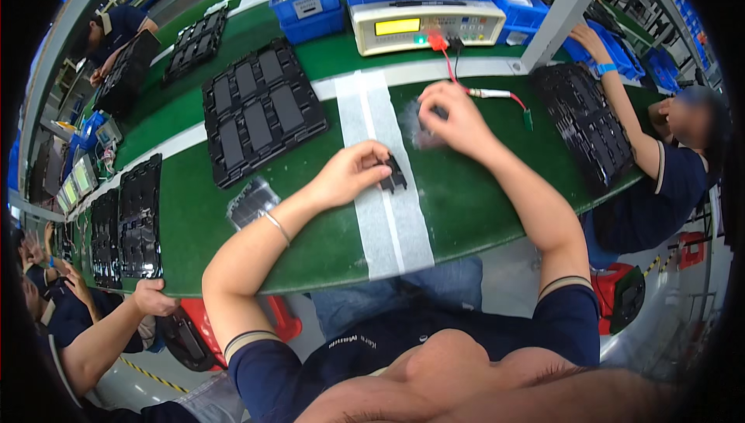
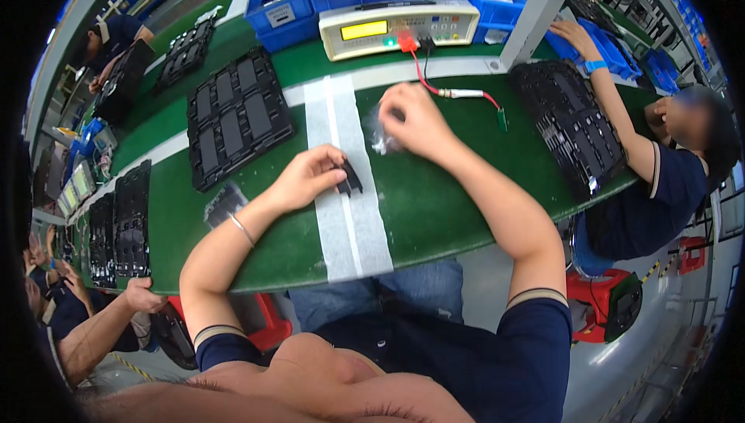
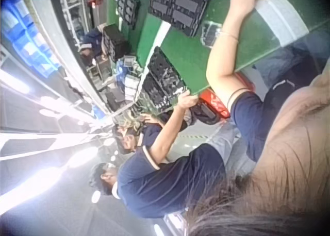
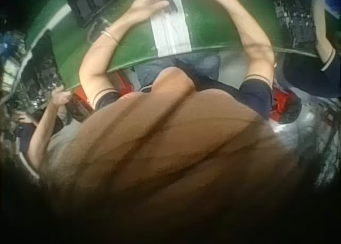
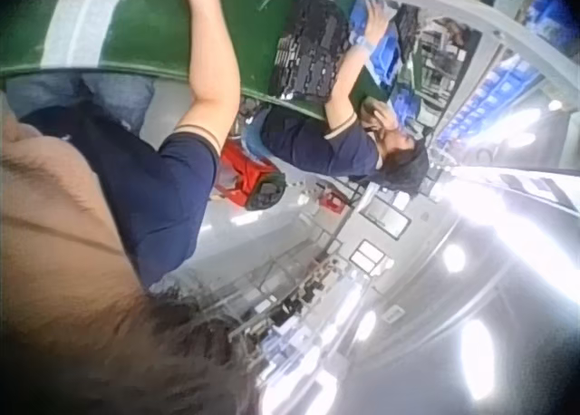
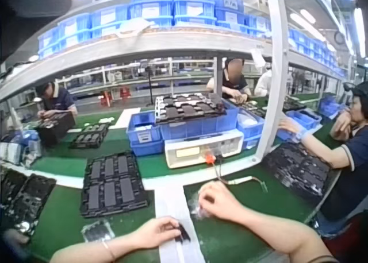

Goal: The person applies adhesive films onto battery components by hand, folds the edges over the battery, and sets the components into a tray.

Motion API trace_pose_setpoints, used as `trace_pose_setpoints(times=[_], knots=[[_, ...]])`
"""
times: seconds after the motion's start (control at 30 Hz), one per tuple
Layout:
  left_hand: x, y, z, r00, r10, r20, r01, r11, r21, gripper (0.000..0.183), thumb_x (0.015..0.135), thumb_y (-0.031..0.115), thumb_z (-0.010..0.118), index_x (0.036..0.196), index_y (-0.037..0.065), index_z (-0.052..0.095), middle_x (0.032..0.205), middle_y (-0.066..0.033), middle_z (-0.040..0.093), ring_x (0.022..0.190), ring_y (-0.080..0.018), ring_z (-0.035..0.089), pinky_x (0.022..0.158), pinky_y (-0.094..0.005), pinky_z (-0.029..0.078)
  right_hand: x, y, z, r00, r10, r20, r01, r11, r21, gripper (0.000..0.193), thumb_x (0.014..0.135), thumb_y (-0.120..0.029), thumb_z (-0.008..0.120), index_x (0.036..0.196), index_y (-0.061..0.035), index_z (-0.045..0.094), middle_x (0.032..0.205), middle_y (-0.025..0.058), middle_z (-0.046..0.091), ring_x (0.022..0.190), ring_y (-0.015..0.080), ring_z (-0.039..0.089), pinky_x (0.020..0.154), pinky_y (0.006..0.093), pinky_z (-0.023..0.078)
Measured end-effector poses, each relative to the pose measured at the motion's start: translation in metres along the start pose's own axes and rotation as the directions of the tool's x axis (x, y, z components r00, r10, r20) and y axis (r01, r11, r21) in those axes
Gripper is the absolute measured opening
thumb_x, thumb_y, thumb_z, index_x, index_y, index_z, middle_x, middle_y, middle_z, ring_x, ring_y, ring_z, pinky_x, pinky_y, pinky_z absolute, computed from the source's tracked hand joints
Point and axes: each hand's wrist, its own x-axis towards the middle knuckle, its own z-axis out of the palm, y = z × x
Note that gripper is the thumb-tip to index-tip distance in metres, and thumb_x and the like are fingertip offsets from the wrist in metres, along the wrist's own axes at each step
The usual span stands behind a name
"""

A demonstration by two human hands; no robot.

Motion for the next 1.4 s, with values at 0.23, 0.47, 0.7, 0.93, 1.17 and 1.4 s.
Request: trace_pose_setpoints(times=[0.23, 0.47, 0.7, 0.93, 1.17, 1.4], knots=[[-0.004, -0.005, -0.001, 1.000, -0.014, 0.019, 0.014, 1.000, 0.003, 0.018, 0.081, -0.002, 0.056, 0.098, -0.002, 0.047, 0.085, -0.0046, 0.056, 0.074, -0.0083, 0.054, 0.061, -0.0225, 0.048, -0.004, 0.028, -0.002, 0.960, 0.264, 0.090, -0.245, 0.954, -0.175, 0.012, 0.067, -0.019, 0.066, 0.069, -0.0083, 0.061, 0.089, 0.0048, 0.058, 0.090, 0.0275, 0.047, 0.083, 0.0345, 0.038], [-0.007, -0.002, 0.007, 0.997, -0.072, 0.023, 0.070, 0.995, 0.077, 0.022, 0.079, -0.004, 0.059, 0.100, -0.003, 0.051, 0.088, -0.0063, 0.056, 0.076, -0.0090, 0.054, 0.064, -0.0221, 0.049, -0.011, 0.027, -0.012, 0.966, 0.254, 0.035, -0.227, 0.911, -0.343, 0.032, 0.063, -0.008, 0.062, 0.093, -0.0125, 0.053, 0.096, 0.0073, 0.047, 0.096, 0.0301, 0.043, 0.082, 0.0386, 0.036], [-0.006, -0.008, 0.000, 0.999, 0.039, -0.003, -0.038, 0.984, 0.172, 0.024, 0.076, -0.002, 0.062, 0.098, -0.002, 0.053, 0.093, -0.0046, 0.055, 0.083, -0.0091, 0.054, 0.074, -0.0236, 0.049, -0.008, 0.020, 0.011, 0.996, 0.009, 0.086, 0.011, 0.972, -0.235, 0.024, 0.069, -0.024, 0.067, 0.089, -0.0128, 0.061, 0.100, 0.0049, 0.052, 0.104, 0.0248, 0.041, 0.091, 0.0394, 0.032], [-0.007, -0.004, 0.001, 0.999, 0.037, 0.026, -0.042, 0.957, 0.285, 0.027, 0.075, -0.001, 0.064, 0.100, -0.001, 0.054, 0.092, -0.0034, 0.056, 0.084, -0.0081, 0.054, 0.073, -0.0226, 0.049, -0.002, 0.031, 0.000, 0.996, 0.071, 0.049, -0.067, 0.994, -0.091, 0.019, 0.075, -0.020, 0.061, 0.089, -0.0077, 0.061, 0.096, 0.0072, 0.058, 0.097, 0.0272, 0.050, 0.088, 0.0363, 0.037], [-0.008, -0.006, 0.001, 0.999, 0.029, 0.021, -0.034, 0.949, 0.315, 0.027, 0.074, -0.001, 0.064, 0.100, 0.001, 0.055, 0.091, -0.0023, 0.055, 0.079, -0.0071, 0.052, 0.070, -0.0215, 0.048, -0.009, 0.014, 0.007, 0.910, -0.076, 0.408, 0.221, 0.921, -0.322, 0.061, 0.074, -0.045, 0.060, 0.126, -0.0185, 0.043, 0.133, 0.0099, 0.037, 0.126, 0.0283, 0.029, 0.102, 0.0463, 0.022], [-0.008, -0.004, 0.002, 0.999, 0.000, 0.053, -0.016, 0.954, 0.300, 0.026, 0.074, -0.003, 0.063, 0.099, -0.001, 0.054, 0.093, -0.0031, 0.055, 0.084, -0.0075, 0.052, 0.073, -0.0220, 0.048, -0.012, 0.017, 0.011, 0.920, -0.075, 0.385, 0.174, 0.958, -0.229, 0.044, 0.076, -0.037, 0.060, 0.113, -0.0134, 0.053, 0.126, 0.0083, 0.044, 0.123, 0.0262, 0.033, 0.101, 0.0411, 0.025]])
